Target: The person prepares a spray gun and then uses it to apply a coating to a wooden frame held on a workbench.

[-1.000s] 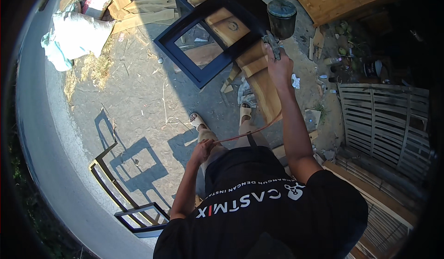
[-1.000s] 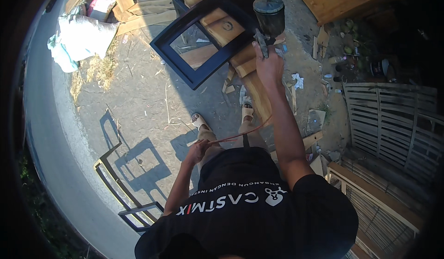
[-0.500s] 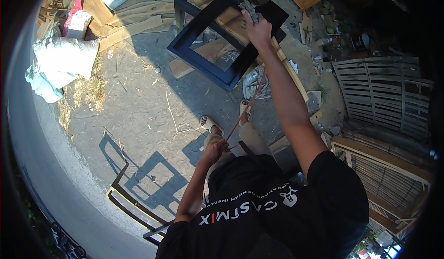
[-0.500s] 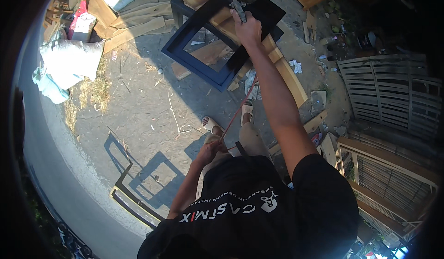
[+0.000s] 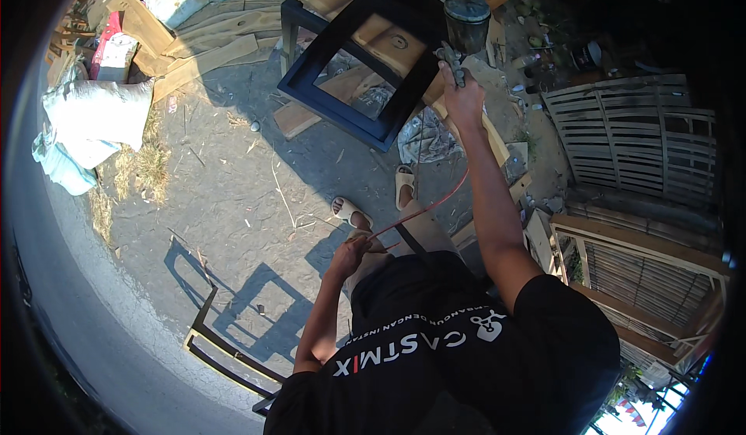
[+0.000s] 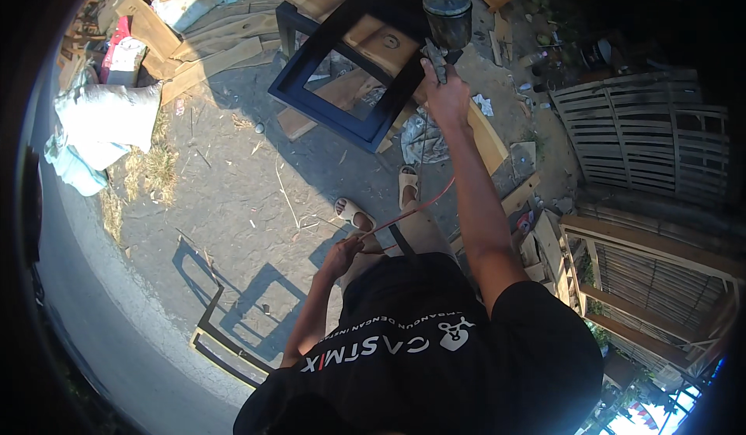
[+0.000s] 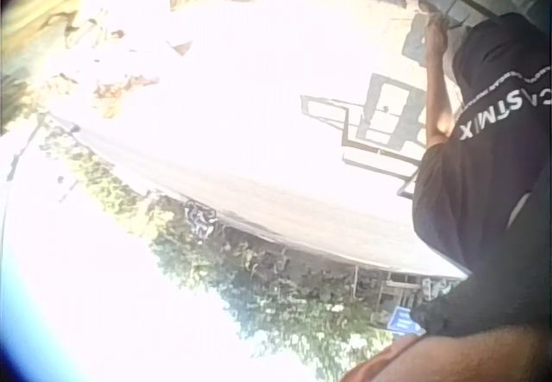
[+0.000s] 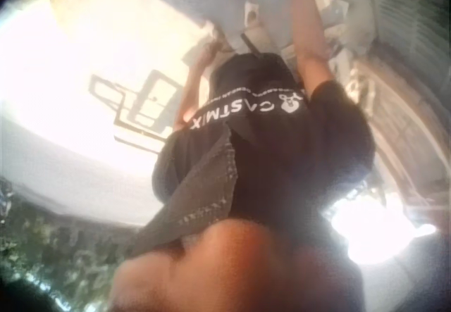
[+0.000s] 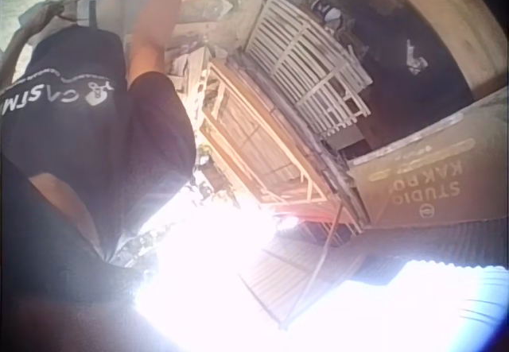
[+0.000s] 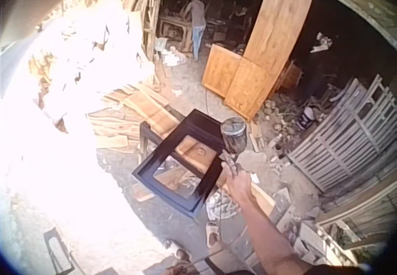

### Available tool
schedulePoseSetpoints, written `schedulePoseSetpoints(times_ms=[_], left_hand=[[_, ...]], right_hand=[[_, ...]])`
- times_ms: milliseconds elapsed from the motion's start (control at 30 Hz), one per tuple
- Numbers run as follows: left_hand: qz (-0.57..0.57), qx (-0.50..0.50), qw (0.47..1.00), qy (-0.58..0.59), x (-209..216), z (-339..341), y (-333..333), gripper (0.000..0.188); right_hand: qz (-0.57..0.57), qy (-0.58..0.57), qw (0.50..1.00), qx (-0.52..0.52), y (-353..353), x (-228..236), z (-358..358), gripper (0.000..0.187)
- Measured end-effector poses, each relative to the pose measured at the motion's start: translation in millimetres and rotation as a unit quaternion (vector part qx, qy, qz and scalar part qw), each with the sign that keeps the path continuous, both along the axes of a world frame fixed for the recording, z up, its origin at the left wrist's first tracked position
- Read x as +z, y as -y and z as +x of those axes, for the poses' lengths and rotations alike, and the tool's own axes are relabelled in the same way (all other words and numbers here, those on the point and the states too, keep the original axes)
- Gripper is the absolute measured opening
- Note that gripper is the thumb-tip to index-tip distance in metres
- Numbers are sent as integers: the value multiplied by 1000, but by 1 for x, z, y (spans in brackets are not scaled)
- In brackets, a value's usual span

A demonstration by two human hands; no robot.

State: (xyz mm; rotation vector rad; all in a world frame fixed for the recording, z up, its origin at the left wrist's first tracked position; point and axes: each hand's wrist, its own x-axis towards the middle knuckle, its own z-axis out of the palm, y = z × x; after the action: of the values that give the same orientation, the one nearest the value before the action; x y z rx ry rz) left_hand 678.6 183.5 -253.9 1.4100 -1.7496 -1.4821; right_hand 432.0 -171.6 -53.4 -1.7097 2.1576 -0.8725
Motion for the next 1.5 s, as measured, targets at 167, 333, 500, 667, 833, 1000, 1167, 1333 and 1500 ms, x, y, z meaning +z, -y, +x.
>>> schedulePoseSetpoints(times_ms=[167,333,500,667,833,1000,1167,1333,1500], left_hand=[[16,-16,1000,-3,10,0,4,19],[3,-24,1000,4,19,-1,9,19],[6,-35,999,15,27,-4,15,18],[-8,-54,999,1,30,-8,29,17],[-20,-65,998,18,35,-11,38,18],[1,-46,999,24,27,-28,33,20],[-7,-32,999,-6,48,-53,53,17],[-27,-32,999,-11,46,-61,63,16],[-24,-49,998,-17,39,-64,64,18]], right_hand=[[-45,39,998,-10,24,-13,1,59],[-53,49,997,-36,43,-13,-3,59],[-66,8,997,-41,15,-6,-28,59],[-22,22,999,-45,29,-5,-24,53],[-8,48,999,5,67,-18,15,56],[-61,122,989,66,99,-21,33,57],[-82,78,993,19,137,-17,13,63],[-47,52,997,-28,135,-6,-25,64],[-63,44,996,-35,109,3,-73,63]])
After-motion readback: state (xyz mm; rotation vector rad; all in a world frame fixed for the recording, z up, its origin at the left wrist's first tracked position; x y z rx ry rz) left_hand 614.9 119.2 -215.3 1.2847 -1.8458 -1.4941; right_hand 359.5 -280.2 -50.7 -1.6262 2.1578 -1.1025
